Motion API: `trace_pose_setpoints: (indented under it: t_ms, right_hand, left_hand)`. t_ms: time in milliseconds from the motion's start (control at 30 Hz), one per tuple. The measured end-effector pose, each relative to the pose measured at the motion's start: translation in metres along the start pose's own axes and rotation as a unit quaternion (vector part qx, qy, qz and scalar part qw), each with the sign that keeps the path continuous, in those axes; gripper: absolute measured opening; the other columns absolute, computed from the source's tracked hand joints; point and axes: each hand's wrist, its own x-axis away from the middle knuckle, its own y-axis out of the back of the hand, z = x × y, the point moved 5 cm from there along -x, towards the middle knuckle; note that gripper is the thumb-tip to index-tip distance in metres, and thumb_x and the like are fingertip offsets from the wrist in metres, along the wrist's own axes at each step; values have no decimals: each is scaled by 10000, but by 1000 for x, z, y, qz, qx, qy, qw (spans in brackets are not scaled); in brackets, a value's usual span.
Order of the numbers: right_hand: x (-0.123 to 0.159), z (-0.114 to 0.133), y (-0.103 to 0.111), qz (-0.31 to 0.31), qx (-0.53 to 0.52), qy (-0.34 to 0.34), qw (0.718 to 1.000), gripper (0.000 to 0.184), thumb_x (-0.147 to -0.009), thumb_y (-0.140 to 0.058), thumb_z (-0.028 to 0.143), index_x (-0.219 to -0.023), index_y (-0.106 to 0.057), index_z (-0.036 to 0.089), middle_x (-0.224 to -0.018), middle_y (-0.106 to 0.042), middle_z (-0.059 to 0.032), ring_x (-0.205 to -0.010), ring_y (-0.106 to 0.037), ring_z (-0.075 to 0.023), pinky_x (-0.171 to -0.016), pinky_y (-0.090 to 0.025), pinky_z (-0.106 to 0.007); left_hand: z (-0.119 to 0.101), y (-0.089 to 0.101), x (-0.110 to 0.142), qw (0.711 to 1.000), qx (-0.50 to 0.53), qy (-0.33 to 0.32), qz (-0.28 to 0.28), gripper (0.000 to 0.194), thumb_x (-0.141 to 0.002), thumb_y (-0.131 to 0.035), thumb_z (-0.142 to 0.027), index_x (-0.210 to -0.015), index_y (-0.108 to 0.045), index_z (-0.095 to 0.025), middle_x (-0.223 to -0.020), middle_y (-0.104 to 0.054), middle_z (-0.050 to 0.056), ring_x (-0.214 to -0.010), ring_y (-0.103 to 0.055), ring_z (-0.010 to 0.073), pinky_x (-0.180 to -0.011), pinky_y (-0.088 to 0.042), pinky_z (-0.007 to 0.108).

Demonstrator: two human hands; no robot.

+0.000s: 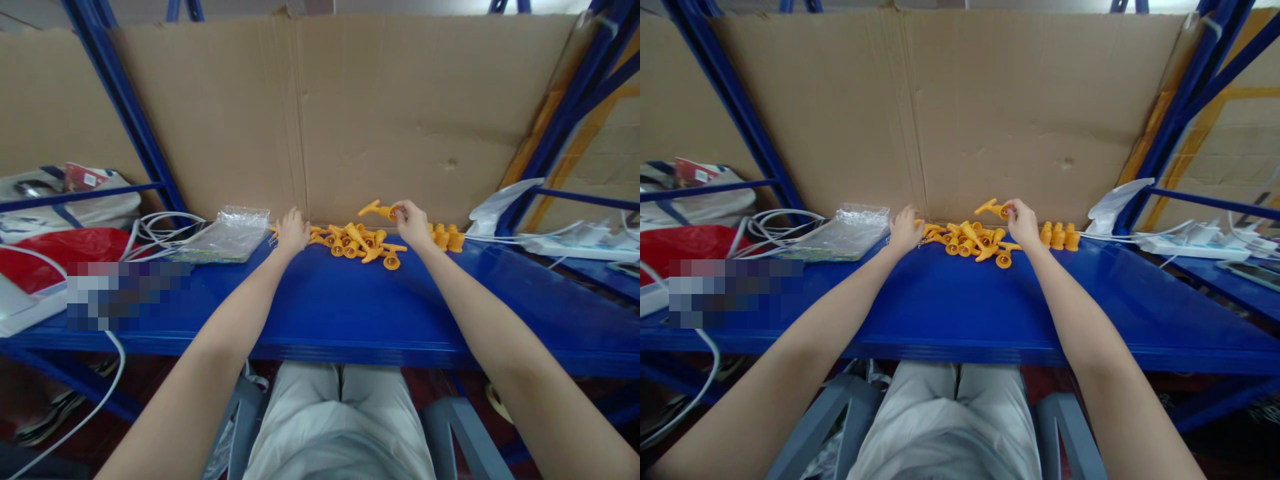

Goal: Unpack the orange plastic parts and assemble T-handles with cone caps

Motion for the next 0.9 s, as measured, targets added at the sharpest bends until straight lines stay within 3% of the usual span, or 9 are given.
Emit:
trace_pose_setpoints:
  t_ms: [133,233,333,467,567,733,900]
  right_hand:
    - [2,24,-10,36,-35,48,998,230,-885,-458,217,-976,-668,201,-921,-743,-92,-791,-673,-232,-780,-518,-373]
    - [6,47,-15,60,-42,90,993,247,-901,-451,224,-977,-685,204,-936,-744,-84,-817,-676,-224,-790,-514,-358]
    - [10,65,-19,87,-40,121,988,271,-914,-444,220,-991,-704,204,-947,-747,-79,-830,-680,-215,-800,-509,-345]
    - [14,74,-23,116,-40,132,984,290,-938,-447,247,-1011,-724,203,-955,-752,-76,-840,-686,-212,-811,-506,-340]
    - [14,72,-26,143,-48,123,981,308,-944,-445,255,-1037,-733,200,-953,-754,-77,-835,-689,-212,-807,-508,-340]
    - [14,68,-31,184,-69,97,976,360,-988,-417,350,-1081,-723,184,-948,-747,-88,-807,-676,-208,-783,-513,-342]
    - [16,68,-36,201,-64,99,972,411,-924,-560,496,-1132,-687,165,-937,-728,-95,-801,-640,-214,-748,-505,-339]
  left_hand:
    - [-36,10,7,984,27,-170,-50,487,-968,-413,-259,-1444,-490,-189,-1597,-436,150,-1488,-388,283,-1247,-197,586]
    - [-61,10,17,963,31,-266,-36,508,-988,-405,-272,-1486,-439,-176,-1593,-438,162,-1494,-385,268,-1256,-177,568]
    - [-76,8,23,946,36,-322,-22,457,-1000,-410,-263,-1438,-484,-160,-1512,-537,169,-1458,-441,267,-1253,-194,563]
    - [-80,4,23,941,31,-337,0,329,-999,-406,-192,-1271,-584,-145,-1248,-707,146,-1227,-638,245,-1218,-292,546]
    - [-76,1,21,940,16,-340,8,269,-976,-425,-147,-1166,-615,-151,-1076,-740,111,-1068,-687,231,-1182,-354,534]
    - [-70,-1,18,941,-8,-337,-6,317,-929,-413,-73,-1162,-622,-130,-1026,-721,120,-1055,-666,246,-1152,-389,515]
    - [-70,-1,18,936,-12,-352,-22,390,-878,-396,-31,-1187,-614,-126,-1047,-700,137,-1064,-641,263,-1097,-424,507]
